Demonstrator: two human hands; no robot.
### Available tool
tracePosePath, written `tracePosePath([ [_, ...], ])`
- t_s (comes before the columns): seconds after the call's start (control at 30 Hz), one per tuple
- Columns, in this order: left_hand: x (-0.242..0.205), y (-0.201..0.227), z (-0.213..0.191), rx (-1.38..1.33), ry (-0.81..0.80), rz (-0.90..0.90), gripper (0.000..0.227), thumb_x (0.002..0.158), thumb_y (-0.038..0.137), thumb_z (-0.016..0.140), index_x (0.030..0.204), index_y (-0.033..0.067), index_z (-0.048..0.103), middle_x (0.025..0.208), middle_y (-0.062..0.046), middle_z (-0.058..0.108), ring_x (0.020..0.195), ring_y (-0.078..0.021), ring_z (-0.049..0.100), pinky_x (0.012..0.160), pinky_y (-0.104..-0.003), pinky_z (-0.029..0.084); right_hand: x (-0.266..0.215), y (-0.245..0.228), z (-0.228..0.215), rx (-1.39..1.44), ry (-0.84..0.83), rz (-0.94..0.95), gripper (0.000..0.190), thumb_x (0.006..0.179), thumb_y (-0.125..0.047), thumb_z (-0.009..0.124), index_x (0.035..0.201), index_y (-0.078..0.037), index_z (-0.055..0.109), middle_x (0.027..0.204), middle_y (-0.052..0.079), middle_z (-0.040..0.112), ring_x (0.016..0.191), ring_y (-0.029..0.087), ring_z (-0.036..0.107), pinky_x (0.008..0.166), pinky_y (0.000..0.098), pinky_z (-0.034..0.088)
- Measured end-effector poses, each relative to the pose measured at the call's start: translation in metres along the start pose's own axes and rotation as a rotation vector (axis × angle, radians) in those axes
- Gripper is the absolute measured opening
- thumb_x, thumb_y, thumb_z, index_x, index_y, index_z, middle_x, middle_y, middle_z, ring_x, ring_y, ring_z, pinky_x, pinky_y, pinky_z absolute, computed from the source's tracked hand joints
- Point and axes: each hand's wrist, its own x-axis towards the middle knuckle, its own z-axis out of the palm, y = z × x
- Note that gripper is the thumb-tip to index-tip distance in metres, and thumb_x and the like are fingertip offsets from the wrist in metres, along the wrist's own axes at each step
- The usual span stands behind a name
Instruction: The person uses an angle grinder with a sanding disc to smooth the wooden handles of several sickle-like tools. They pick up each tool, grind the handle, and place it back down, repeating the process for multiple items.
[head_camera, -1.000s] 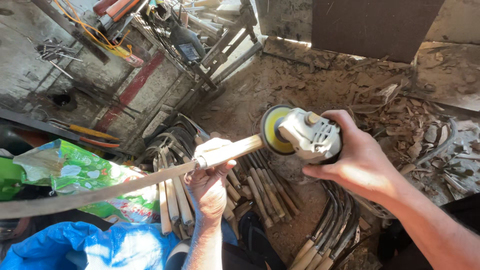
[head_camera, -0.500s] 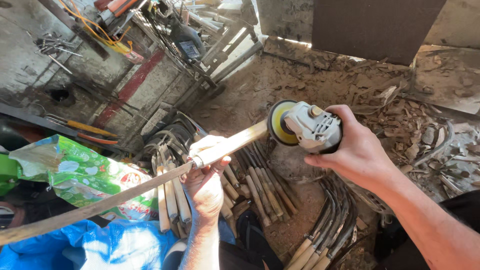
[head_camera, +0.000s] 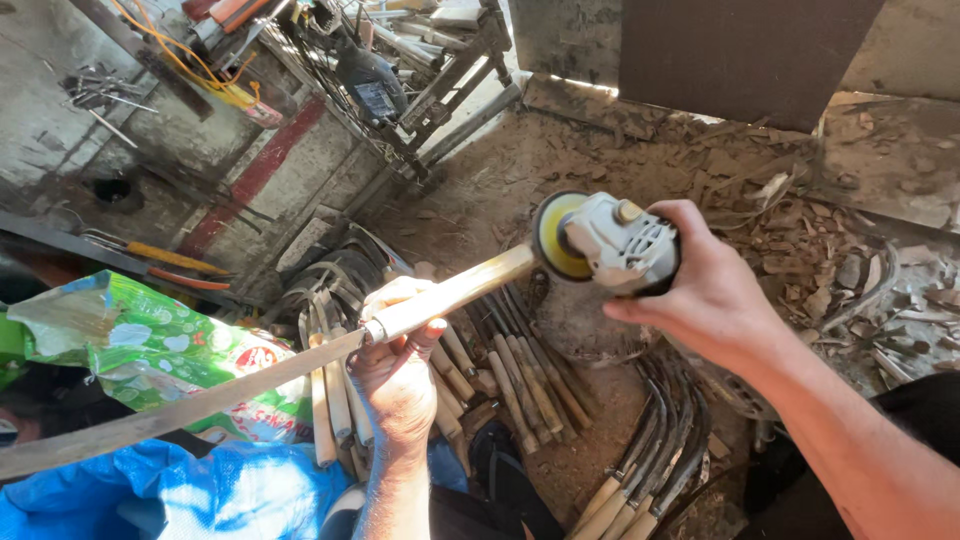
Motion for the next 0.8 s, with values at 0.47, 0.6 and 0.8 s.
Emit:
tracePosePath([
  [0.47,0.003,-0.004,0.001,-0.026,0.022,0.01,0.028,0.091,-0.001,0.079,0.117,0.0039,0.071,0.121,-0.008,0.066,0.117,-0.0208,0.062,0.105,-0.034,0.051,-0.016,-0.005,0.008,0.021,-0.03,-0.169,0.088,0.06,-0.02,0.094,0.134,-0.013,0.047,0.119,0.01,0.073,0.113,0.023,0.071,0.099,0.0387,0.056],
  [0.6,0.002,0.0,-0.006,-0.057,0.052,-0.024,0.028,0.092,-0.001,0.079,0.118,0.0031,0.069,0.122,-0.008,0.066,0.116,-0.0201,0.062,0.106,-0.034,0.051,0.001,0.0,-0.006,-0.162,0.063,0.018,0.089,0.066,-0.026,0.095,0.137,-0.016,0.044,0.116,0.009,0.073,0.108,0.023,0.072,0.096,0.0379,0.056],
  [0.8,-0.001,-0.006,-0.004,-0.023,-0.027,-0.079,0.028,0.093,-0.004,0.076,0.12,0.0015,0.067,0.126,-0.009,0.065,0.119,-0.0209,0.063,0.109,-0.034,0.05,-0.014,-0.006,0.007,-0.075,0.0,-0.174,0.091,0.059,-0.022,0.095,0.134,-0.013,0.044,0.118,0.011,0.072,0.111,0.024,0.071,0.097,0.0366,0.055],
])
